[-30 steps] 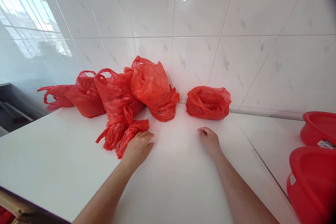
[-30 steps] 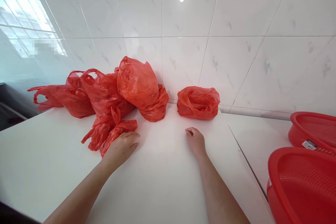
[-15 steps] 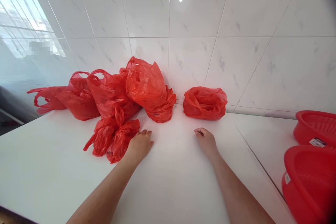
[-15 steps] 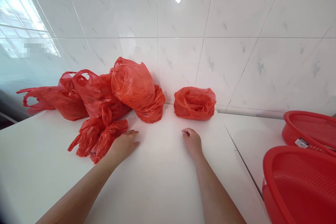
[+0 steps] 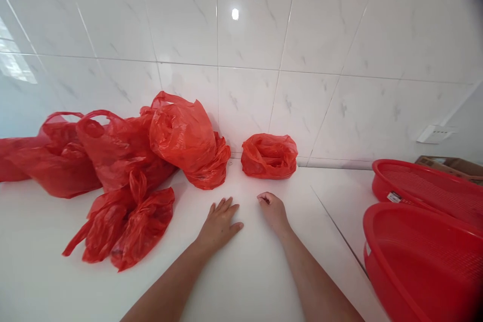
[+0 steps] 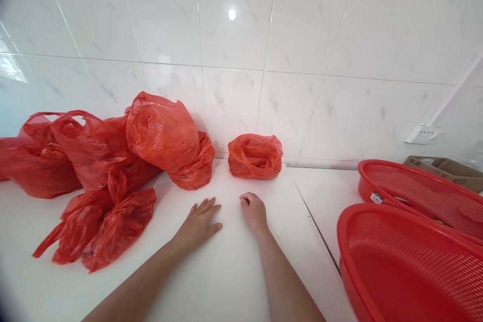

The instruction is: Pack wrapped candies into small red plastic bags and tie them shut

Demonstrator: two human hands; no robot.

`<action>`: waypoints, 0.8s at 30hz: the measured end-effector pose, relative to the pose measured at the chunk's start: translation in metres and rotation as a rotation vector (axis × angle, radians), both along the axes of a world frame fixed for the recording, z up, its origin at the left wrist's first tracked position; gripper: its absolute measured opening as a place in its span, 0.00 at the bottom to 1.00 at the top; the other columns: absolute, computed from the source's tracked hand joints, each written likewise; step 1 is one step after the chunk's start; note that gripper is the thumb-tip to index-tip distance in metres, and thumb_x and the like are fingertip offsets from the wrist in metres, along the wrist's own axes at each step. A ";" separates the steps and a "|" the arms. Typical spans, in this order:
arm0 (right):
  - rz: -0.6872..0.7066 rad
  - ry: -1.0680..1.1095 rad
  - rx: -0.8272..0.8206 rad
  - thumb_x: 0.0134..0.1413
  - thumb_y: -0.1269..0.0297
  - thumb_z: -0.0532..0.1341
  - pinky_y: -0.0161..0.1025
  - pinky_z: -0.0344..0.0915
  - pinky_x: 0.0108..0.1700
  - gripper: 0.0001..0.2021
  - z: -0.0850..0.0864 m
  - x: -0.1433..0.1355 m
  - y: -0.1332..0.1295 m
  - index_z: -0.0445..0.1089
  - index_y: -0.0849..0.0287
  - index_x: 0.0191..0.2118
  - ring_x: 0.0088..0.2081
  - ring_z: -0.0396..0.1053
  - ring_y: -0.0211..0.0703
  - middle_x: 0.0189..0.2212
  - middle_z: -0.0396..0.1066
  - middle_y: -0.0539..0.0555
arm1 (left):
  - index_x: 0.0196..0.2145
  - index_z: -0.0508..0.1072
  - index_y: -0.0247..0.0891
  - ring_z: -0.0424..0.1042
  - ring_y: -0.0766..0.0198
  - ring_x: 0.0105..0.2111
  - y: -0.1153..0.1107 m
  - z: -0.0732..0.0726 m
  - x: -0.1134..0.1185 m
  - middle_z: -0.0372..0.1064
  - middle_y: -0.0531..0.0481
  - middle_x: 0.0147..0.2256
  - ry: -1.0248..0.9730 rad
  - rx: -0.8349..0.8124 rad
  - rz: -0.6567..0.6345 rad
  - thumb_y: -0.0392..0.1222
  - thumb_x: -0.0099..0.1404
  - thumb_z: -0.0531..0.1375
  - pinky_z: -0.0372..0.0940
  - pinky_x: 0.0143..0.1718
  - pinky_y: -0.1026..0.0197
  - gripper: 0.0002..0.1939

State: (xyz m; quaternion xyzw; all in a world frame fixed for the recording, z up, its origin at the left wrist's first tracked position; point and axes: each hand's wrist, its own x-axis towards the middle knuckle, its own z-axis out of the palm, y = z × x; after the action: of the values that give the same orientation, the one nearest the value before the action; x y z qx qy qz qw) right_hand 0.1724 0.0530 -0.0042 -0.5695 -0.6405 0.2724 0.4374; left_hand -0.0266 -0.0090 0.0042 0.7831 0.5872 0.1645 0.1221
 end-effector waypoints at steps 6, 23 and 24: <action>0.007 -0.026 -0.009 0.51 0.62 0.53 0.38 0.63 0.37 0.10 0.004 -0.002 -0.005 0.72 0.53 0.32 0.33 0.69 0.41 0.32 0.73 0.48 | 0.60 0.60 0.40 0.40 0.54 0.66 -0.005 0.006 -0.004 0.43 0.44 0.66 0.007 -0.010 -0.003 0.51 0.65 0.51 0.38 0.64 0.46 0.28; 0.019 -0.062 -0.042 0.51 0.62 0.53 0.37 0.61 0.37 0.10 0.008 -0.003 -0.008 0.71 0.54 0.31 0.33 0.67 0.40 0.32 0.72 0.48 | 0.60 0.60 0.41 0.41 0.54 0.66 -0.005 0.006 -0.003 0.43 0.45 0.66 0.025 -0.015 -0.002 0.51 0.65 0.51 0.39 0.64 0.46 0.28; 0.018 -0.063 -0.045 0.51 0.63 0.53 0.37 0.61 0.37 0.10 0.007 -0.003 -0.008 0.71 0.54 0.31 0.33 0.67 0.40 0.32 0.72 0.48 | 0.60 0.60 0.41 0.41 0.54 0.66 -0.004 0.006 -0.003 0.43 0.45 0.66 0.029 -0.019 0.000 0.51 0.65 0.51 0.39 0.64 0.46 0.28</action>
State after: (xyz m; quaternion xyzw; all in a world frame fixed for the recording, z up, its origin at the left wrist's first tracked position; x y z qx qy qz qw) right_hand 0.1693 0.0453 0.0032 -0.5816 -0.6527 0.2727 0.4017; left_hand -0.0294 -0.0131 0.0101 0.7841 0.5905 0.1478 0.1210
